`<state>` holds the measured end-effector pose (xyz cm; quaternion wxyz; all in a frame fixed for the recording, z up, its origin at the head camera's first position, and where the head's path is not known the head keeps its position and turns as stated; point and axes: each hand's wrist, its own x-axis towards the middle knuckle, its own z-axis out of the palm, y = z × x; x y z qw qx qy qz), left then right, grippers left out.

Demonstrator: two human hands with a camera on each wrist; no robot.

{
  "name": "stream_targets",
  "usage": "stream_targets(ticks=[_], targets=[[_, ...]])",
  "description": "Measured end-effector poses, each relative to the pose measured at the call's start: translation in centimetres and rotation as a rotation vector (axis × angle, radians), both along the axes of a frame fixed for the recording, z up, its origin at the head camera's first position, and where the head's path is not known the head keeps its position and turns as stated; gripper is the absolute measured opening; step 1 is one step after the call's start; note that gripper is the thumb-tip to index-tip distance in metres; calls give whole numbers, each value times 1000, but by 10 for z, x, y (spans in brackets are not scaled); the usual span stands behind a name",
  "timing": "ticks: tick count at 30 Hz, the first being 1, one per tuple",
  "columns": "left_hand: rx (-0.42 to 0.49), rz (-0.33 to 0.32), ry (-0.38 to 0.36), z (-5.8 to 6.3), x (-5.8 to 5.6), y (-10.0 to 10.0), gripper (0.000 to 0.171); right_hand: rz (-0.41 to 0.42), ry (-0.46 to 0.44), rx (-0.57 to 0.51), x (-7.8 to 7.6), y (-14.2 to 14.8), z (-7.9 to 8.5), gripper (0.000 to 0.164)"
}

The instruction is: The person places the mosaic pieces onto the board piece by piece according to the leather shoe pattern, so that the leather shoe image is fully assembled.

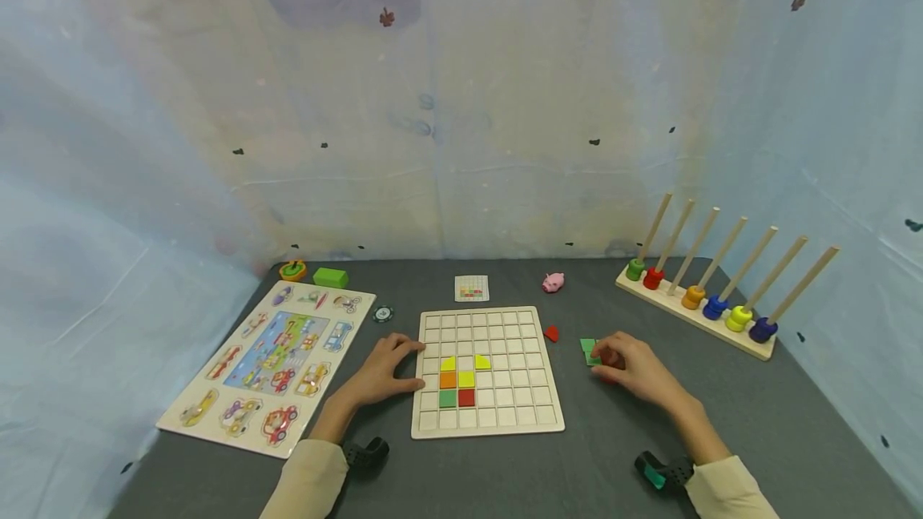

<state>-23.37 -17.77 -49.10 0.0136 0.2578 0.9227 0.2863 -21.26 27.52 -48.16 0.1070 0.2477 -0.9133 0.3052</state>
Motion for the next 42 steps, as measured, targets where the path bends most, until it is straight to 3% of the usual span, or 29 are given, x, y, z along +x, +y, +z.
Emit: stream_targets(ticks=[8,18,30,35,42], targets=[[-2,8,10,2,1,1,61,-104,-9,35,-1,14,-6,18],[-11,19,7,2,2,1,61,-9,22,22,0,21,-9,21],[-11,21,1,3,2,2,61,-98,7,59,-5,8,0,26],[-9,22,1,4,2,3,61,-5,36,25,-3,-22,9,25],[-1,12,-1,2,2,2,62,216,18,-5,4,-74,12,26]])
